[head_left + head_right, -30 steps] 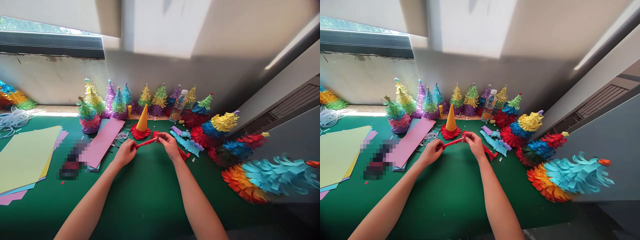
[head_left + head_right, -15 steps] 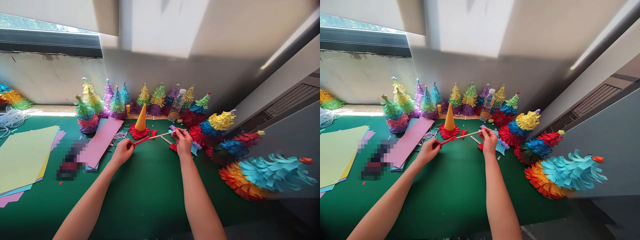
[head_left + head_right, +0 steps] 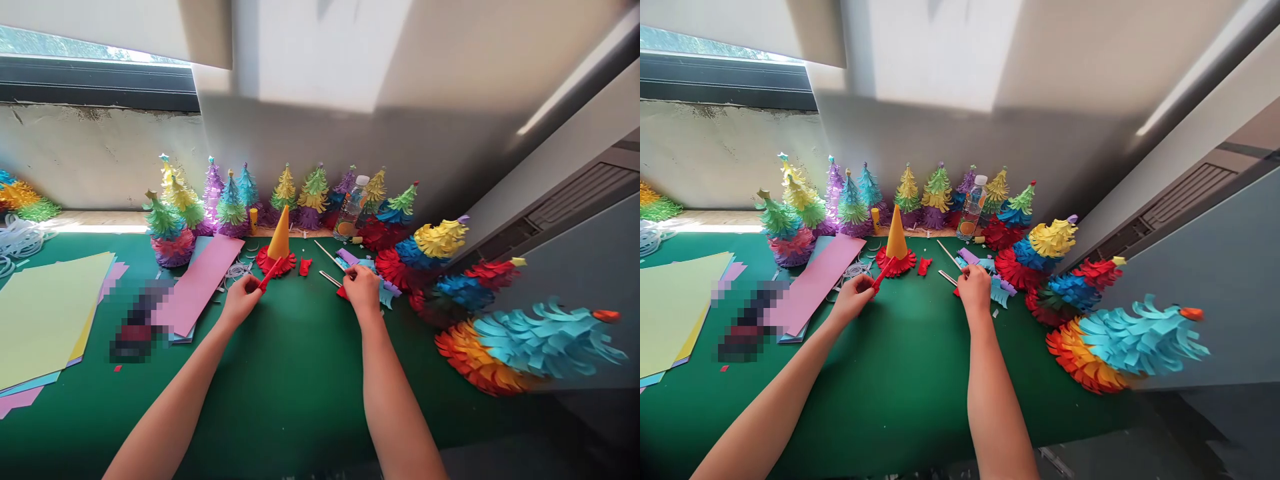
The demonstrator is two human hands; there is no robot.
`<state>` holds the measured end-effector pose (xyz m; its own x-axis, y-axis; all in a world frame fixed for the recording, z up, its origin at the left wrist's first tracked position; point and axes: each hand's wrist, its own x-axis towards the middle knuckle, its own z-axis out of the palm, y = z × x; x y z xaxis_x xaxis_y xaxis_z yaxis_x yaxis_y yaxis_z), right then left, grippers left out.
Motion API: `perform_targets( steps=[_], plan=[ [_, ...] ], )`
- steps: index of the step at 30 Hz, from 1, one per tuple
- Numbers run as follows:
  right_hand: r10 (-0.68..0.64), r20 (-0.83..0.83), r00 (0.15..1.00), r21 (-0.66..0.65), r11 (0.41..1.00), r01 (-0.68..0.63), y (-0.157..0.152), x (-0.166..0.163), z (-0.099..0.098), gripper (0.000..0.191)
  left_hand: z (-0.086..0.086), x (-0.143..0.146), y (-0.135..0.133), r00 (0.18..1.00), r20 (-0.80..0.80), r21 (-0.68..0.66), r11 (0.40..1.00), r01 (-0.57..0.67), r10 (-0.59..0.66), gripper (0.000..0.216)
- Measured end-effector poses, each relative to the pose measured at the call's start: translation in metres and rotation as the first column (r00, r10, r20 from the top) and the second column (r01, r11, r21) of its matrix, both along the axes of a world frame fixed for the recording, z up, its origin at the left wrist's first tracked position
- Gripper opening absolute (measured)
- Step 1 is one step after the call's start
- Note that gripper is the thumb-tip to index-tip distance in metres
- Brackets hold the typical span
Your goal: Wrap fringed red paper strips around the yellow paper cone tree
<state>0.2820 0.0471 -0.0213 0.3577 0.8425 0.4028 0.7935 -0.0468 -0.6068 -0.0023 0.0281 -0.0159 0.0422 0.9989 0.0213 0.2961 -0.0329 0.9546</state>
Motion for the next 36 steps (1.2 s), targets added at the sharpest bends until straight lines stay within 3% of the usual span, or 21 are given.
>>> perform_targets(
  steps=[2,4,6,8,10,12,16,20,24,31,33,36],
  plan=[
    [-0.004,0.087,0.996,-0.023,1.000,0.006,-0.002,-0.005,0.003,0.013,0.003,0.002,-0.001,0.996,0.081,-0.042,0.999,0.032,-0.028,0.011],
    [0.036,0.082,0.996,0.039,0.998,-0.039,-0.006,-0.017,0.007,0.016,0.005,0.005,-0.004,0.989,0.139,-0.070,0.996,0.060,-0.049,0.011],
    [0.201,-0.050,0.978,0.084,0.977,-0.197,-0.010,-0.037,0.011,0.019,0.006,0.009,-0.007,0.985,0.158,-0.081,0.993,0.081,-0.067,0.011],
    [0.434,-0.313,0.845,0.048,0.895,-0.443,-0.017,-0.061,0.012,0.037,0.006,0.013,-0.010,0.984,0.151,-0.073,0.992,0.107,-0.095,0.012],
    [0.542,-0.548,0.637,0.078,0.791,-0.607,-0.024,-0.085,0.011,0.056,0.006,0.017,-0.014,0.986,0.112,-0.051,0.990,0.133,-0.126,0.013],
    [0.542,-0.673,0.504,0.127,0.755,-0.643,-0.029,-0.103,0.007,0.062,0.005,0.021,-0.017,0.988,0.046,-0.027,0.989,0.146,-0.144,0.014],
    [0.471,-0.791,0.390,0.168,0.781,-0.601,-0.032,-0.116,0.001,0.062,0.005,0.025,-0.021,0.987,-0.025,0.001,0.987,0.160,-0.160,0.018],
    [0.466,-0.843,0.267,0.218,0.752,-0.622,-0.030,-0.112,0.000,0.060,0.004,0.024,-0.020,0.981,0.047,-0.052,0.980,0.190,-0.188,0.020],
    [0.467,-0.849,0.248,0.250,0.769,-0.589,-0.030,-0.110,0.003,0.053,0.005,0.023,-0.020,0.967,0.144,-0.112,0.968,0.226,-0.209,0.015],
    [0.400,-0.845,0.355,0.193,0.847,-0.496,-0.030,-0.106,0.009,0.016,0.005,0.023,-0.019,0.970,0.090,-0.128,0.963,0.238,-0.228,0.005],
    [0.395,-0.842,0.368,0.175,0.844,-0.507,-0.030,-0.104,0.010,0.014,0.004,0.023,-0.020,0.974,0.058,-0.083,0.971,0.225,-0.220,0.006],
    [0.427,-0.816,0.390,0.133,0.795,-0.592,-0.031,-0.104,0.010,0.015,0.005,0.024,-0.020,0.974,0.042,-0.002,0.975,0.224,-0.224,0.013]
  ],
)
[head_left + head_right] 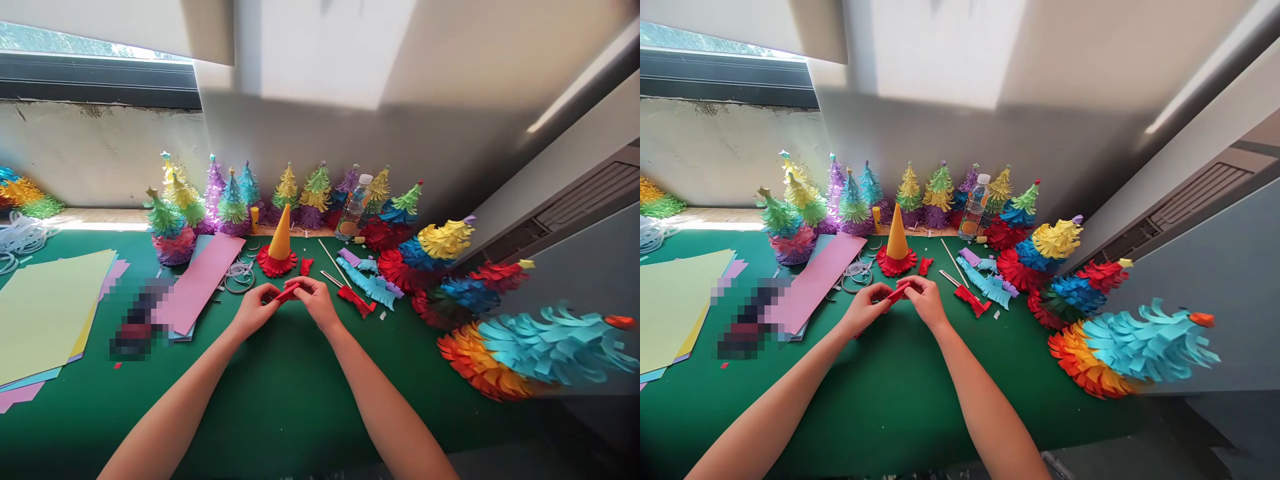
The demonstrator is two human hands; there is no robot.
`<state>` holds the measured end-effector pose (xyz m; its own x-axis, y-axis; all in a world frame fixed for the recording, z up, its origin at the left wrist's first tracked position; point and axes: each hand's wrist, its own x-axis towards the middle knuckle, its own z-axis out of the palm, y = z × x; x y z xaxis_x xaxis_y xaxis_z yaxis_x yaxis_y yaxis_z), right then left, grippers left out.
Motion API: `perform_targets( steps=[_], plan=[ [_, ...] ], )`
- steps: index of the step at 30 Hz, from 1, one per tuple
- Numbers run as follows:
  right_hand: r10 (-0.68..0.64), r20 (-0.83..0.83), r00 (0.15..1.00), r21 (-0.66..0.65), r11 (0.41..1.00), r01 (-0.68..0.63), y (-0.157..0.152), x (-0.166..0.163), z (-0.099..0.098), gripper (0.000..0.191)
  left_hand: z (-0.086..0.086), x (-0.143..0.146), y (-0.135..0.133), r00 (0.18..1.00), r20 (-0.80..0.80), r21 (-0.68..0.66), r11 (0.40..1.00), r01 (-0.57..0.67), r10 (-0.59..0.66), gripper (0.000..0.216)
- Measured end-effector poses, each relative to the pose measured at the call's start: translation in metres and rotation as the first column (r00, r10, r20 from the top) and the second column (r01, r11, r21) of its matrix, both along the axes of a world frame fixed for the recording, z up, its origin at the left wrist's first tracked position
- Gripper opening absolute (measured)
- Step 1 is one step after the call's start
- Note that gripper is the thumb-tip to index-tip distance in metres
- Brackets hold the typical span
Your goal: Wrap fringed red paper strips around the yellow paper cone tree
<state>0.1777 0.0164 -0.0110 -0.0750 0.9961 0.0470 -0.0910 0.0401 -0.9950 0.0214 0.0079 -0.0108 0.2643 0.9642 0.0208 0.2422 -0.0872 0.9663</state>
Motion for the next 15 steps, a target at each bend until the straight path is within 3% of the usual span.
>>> perform_targets(
  steps=[6,11,15],
  plan=[
    [0.072,0.104,0.992,0.069,0.994,-0.079,-0.0009,-0.0020,-0.0017,0.016,0.0056,-0.0017,-0.0013,0.996,-0.084,0.042,0.999,0.003,0.001,0.022],
    [-0.020,0.195,0.981,0.177,0.984,-0.016,-0.0004,0.0005,0.0006,0.018,0.0076,-0.0056,-0.0003,0.990,-0.127,0.047,0.997,0.065,-0.058,0.019],
    [-0.129,0.258,0.957,0.289,0.956,0.051,-0.0007,0.0074,0.0072,0.021,0.0067,-0.0087,0.0025,0.995,-0.091,0.003,0.999,0.045,-0.044,0.025]
  ],
)
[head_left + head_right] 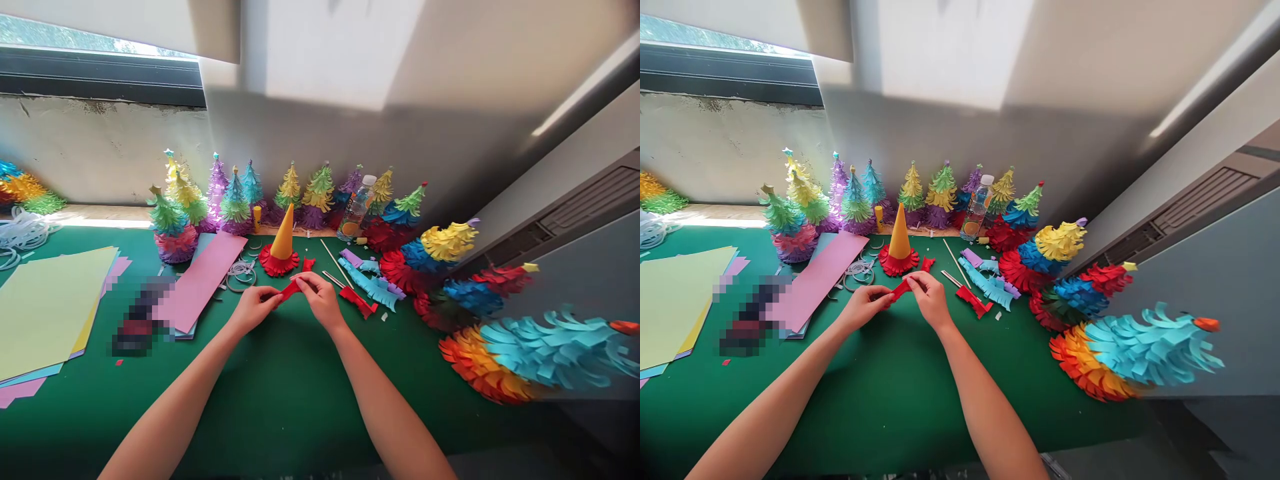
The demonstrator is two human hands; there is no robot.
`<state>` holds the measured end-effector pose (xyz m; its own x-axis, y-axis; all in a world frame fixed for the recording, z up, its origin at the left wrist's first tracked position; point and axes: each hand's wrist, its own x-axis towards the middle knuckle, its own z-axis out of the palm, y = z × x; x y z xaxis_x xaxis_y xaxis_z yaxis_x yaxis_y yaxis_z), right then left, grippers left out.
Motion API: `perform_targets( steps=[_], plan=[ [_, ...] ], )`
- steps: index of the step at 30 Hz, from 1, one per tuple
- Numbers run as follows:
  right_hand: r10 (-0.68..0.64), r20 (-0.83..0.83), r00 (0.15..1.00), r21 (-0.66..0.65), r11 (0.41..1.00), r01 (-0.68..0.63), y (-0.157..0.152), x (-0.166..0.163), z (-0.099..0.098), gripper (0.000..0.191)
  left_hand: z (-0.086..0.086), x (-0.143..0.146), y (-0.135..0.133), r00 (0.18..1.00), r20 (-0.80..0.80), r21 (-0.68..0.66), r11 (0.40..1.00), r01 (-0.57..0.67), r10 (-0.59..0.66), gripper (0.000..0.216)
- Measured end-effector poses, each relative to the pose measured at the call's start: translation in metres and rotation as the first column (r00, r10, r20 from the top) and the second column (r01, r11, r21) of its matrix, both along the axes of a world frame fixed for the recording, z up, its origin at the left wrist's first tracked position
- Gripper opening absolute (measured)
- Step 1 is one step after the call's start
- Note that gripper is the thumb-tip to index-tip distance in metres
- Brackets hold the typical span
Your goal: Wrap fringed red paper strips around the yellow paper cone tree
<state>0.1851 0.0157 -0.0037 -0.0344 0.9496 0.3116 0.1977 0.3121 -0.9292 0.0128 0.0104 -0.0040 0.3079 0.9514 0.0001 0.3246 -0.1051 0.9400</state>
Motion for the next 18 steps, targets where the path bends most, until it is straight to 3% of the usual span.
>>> perform_targets(
  steps=[7,13,18],
  plan=[
    [-0.067,0.022,0.998,0.169,0.984,0.062,0.000,0.012,0.010,0.018,0.009,-0.004,0.000,0.999,0.038,0.017,1.000,0.010,-0.010,0.026],
    [-0.066,0.004,0.998,0.172,0.983,0.065,-0.002,0.016,0.014,0.017,0.006,-0.007,0.002,1.000,-0.024,-0.021,1.000,-0.012,0.011,0.021],
    [-0.042,0.012,0.999,0.205,0.978,0.039,-0.005,0.020,0.019,0.016,0.000,-0.008,0.006,0.993,0.117,-0.090,0.996,0.003,0.007,0.029]
  ],
)
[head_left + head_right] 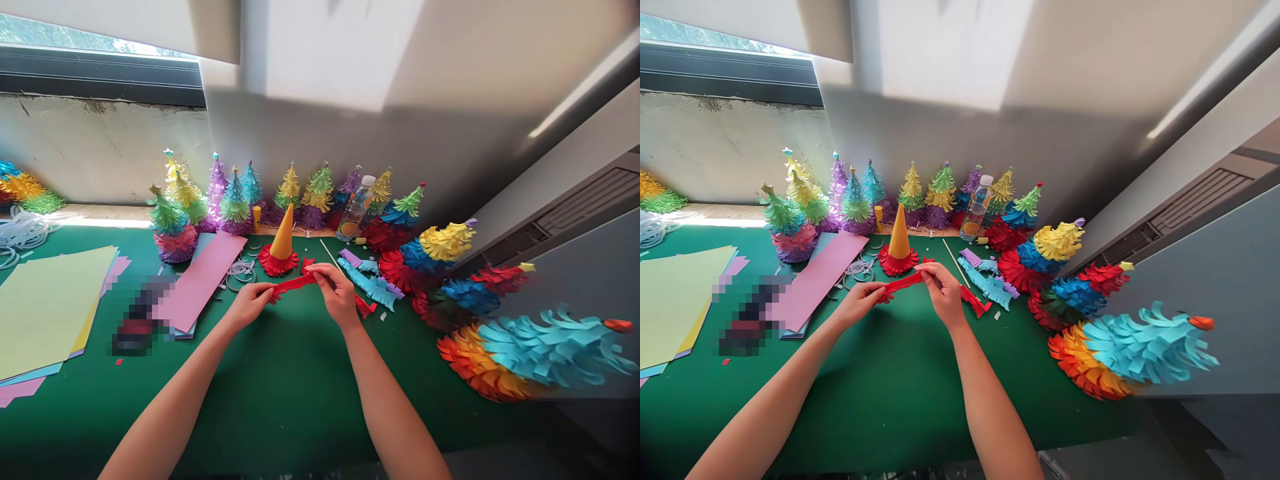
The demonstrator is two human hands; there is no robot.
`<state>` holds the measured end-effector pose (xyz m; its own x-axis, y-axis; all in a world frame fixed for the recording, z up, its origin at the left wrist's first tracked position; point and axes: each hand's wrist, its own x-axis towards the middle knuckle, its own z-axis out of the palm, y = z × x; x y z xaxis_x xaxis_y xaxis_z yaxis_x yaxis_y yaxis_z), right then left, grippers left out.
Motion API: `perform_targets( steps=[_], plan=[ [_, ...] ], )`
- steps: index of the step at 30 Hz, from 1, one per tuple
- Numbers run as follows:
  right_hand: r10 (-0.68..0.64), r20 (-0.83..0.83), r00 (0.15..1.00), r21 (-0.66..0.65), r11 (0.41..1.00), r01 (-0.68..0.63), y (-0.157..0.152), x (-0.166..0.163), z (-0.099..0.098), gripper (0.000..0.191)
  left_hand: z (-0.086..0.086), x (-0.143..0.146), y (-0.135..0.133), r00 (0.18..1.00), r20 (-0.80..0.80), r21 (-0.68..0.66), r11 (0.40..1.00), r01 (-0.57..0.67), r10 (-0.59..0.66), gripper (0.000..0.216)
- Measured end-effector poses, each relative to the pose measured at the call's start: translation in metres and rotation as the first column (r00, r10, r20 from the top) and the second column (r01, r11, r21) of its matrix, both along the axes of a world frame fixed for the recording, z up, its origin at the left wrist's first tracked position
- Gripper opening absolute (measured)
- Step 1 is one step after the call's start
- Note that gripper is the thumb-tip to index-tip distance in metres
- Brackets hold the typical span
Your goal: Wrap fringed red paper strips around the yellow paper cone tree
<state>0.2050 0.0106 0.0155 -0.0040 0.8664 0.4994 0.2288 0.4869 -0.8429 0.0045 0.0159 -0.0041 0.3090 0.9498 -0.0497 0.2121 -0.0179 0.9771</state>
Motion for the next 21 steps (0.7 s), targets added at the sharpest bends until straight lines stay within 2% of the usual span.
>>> perform_targets(
  steps=[6,10,14,16,19,21],
  plan=[
    [-0.017,0.003,1.000,-0.008,1.000,0.017,-0.001,0.003,0.001,0.017,0.002,-0.005,0.001,0.996,-0.093,0.063,0.998,0.021,-0.015,0.034],
    [-0.053,-0.115,0.992,-0.098,0.994,0.041,0.005,0.008,-0.005,0.016,0.005,-0.007,0.002,0.998,0.056,-0.039,0.999,-0.022,0.024,0.027],
    [0.000,-0.201,0.980,-0.209,0.977,-0.043,0.013,0.013,-0.011,0.024,0.009,-0.010,0.003,0.980,0.165,-0.083,0.992,-0.100,0.112,0.030],
    [0.050,-0.210,0.976,-0.283,0.953,-0.110,0.015,0.014,-0.013,0.019,0.011,-0.012,0.004,0.975,0.184,-0.092,0.990,-0.111,0.126,0.033],
    [0.160,-0.226,0.961,-0.426,0.871,-0.246,0.016,0.014,-0.015,0.015,0.011,-0.017,0.006,0.971,0.214,-0.119,0.989,-0.087,0.111,0.033],
    [0.201,-0.264,0.943,-0.476,0.823,-0.309,0.016,0.013,-0.015,0.015,0.013,-0.020,0.006,0.960,0.265,-0.163,0.985,-0.052,0.095,0.031]
  ],
)
